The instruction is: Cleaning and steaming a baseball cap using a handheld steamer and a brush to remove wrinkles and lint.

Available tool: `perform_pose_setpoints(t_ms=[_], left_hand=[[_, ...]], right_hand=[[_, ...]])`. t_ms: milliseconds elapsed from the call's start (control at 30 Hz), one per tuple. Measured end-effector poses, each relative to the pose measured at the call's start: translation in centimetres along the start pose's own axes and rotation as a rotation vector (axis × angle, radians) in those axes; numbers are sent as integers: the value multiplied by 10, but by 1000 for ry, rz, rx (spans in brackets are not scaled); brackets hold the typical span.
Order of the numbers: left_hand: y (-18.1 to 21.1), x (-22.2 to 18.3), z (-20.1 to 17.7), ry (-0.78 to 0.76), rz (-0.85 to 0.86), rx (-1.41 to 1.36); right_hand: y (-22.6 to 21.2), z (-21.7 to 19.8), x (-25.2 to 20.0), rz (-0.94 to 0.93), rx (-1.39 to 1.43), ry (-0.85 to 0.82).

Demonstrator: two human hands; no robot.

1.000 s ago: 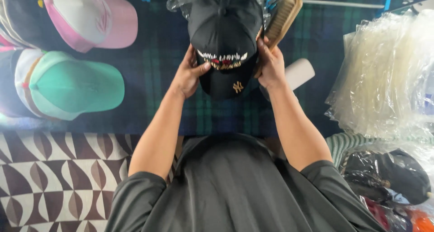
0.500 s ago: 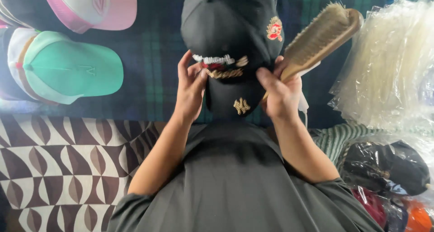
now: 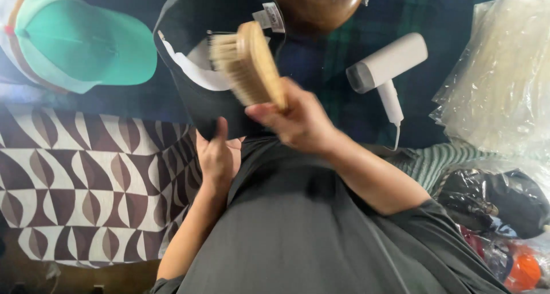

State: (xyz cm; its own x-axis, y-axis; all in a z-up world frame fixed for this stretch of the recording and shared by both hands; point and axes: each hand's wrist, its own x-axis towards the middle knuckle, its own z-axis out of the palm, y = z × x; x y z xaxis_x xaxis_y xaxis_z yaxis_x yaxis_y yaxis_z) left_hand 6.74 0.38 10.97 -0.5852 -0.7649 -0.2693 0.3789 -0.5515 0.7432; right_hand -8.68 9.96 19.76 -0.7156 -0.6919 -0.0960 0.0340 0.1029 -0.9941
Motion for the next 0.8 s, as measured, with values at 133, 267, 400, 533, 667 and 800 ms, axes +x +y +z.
perform_pose_setpoints(t_ms=[133,267,400,533,667,800], left_hand=[[4,13,-7,12,-4,-97],[-21,12,-28,13,-11,-22],[-44,-2,-34,4,-34,296],[-47,-7,-28,4,-30,519],[-45,-12,-42,53,-15,589],[-33,-15,-35,-20,-40,480]], right_hand=[[80,-77,-22,162,79,18],[56,-86,-39,249,-89,-116],[34,-44,-24,-26,-404,-102],[44,-16,-38,181,-325,-134],[109,-88,-55,-97,-928,-29],[42,-65,-50,-52,-759,119]])
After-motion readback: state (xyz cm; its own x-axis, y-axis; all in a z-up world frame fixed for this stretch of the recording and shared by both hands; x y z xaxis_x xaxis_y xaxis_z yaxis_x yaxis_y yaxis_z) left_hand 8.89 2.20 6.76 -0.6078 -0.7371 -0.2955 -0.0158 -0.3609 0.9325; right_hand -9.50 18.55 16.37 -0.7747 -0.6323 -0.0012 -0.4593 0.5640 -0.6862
